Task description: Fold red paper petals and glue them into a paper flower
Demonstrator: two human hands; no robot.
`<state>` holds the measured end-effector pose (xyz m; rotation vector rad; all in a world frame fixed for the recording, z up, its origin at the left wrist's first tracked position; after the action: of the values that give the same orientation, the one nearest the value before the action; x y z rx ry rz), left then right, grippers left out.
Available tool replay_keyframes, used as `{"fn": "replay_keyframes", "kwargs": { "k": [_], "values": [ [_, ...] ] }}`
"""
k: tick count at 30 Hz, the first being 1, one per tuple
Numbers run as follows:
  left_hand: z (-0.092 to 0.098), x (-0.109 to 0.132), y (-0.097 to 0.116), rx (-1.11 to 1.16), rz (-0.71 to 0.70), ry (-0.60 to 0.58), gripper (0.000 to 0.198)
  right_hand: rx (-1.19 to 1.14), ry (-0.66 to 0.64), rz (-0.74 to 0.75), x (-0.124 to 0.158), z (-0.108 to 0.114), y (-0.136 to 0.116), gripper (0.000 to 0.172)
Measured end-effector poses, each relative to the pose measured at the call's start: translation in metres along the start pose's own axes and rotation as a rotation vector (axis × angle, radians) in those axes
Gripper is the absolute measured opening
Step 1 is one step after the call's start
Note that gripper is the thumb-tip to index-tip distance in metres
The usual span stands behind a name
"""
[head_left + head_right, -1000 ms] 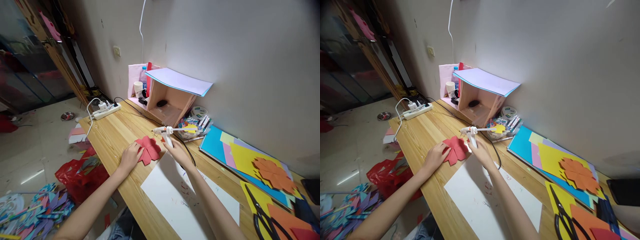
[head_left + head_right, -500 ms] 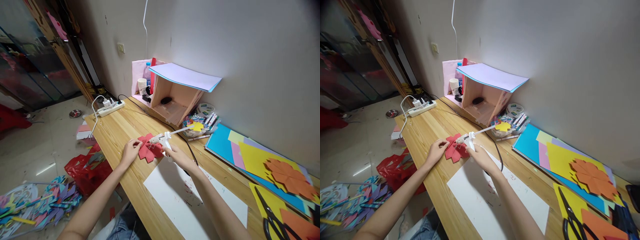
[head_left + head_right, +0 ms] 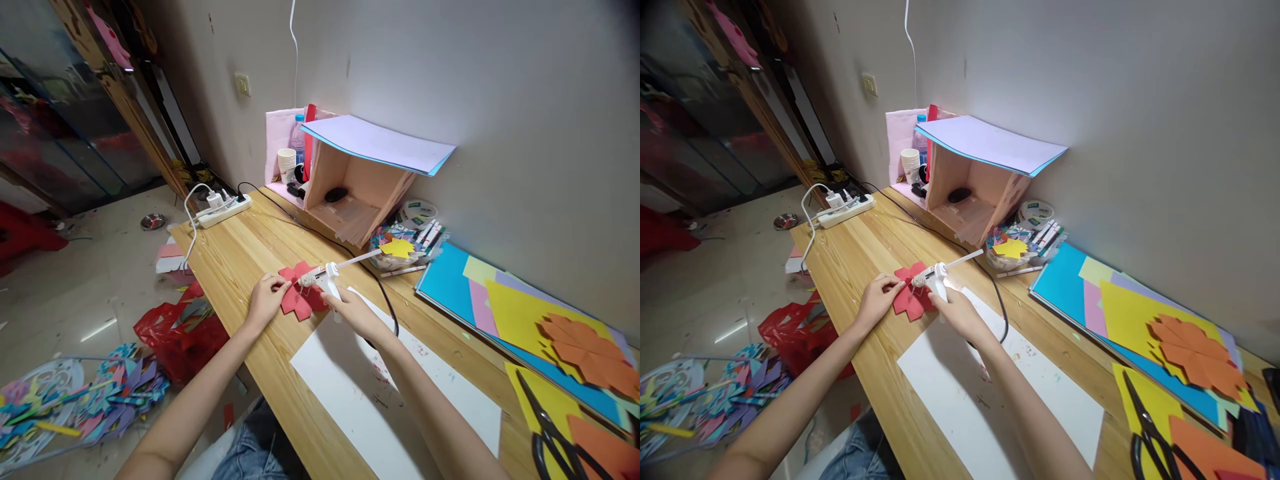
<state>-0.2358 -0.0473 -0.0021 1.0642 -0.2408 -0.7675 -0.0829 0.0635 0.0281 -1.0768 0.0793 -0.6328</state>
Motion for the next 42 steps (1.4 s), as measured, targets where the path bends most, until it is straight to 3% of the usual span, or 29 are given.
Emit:
{"fn": "replay_keyframes", "kwargs": {
  "k": [28, 42],
  "values": [
    [-0.003, 0.002, 0.003, -0.047, -0.02, -0.024, 0.019, -0.043, -0.035, -0.028, 0.005, 0.01, -0.004, 0.028],
    [-0.003, -0.011, 0.014, -0.294, 0.006, -0.059, 0.019, -0.101, -0.09, -0.059, 0.002, 0.011, 0.0, 0.03]
  ]
}}
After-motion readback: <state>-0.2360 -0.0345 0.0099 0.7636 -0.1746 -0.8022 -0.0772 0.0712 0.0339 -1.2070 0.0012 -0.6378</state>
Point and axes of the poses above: each hand's wrist, its own x-axis away from the middle knuckle, its own z-axis out of the back of the hand, y = z × x, the point moved 8 cm from there along -x, towards the middle knuckle, and after that the axes turned 1 degree about y, right-handed, at the moved point
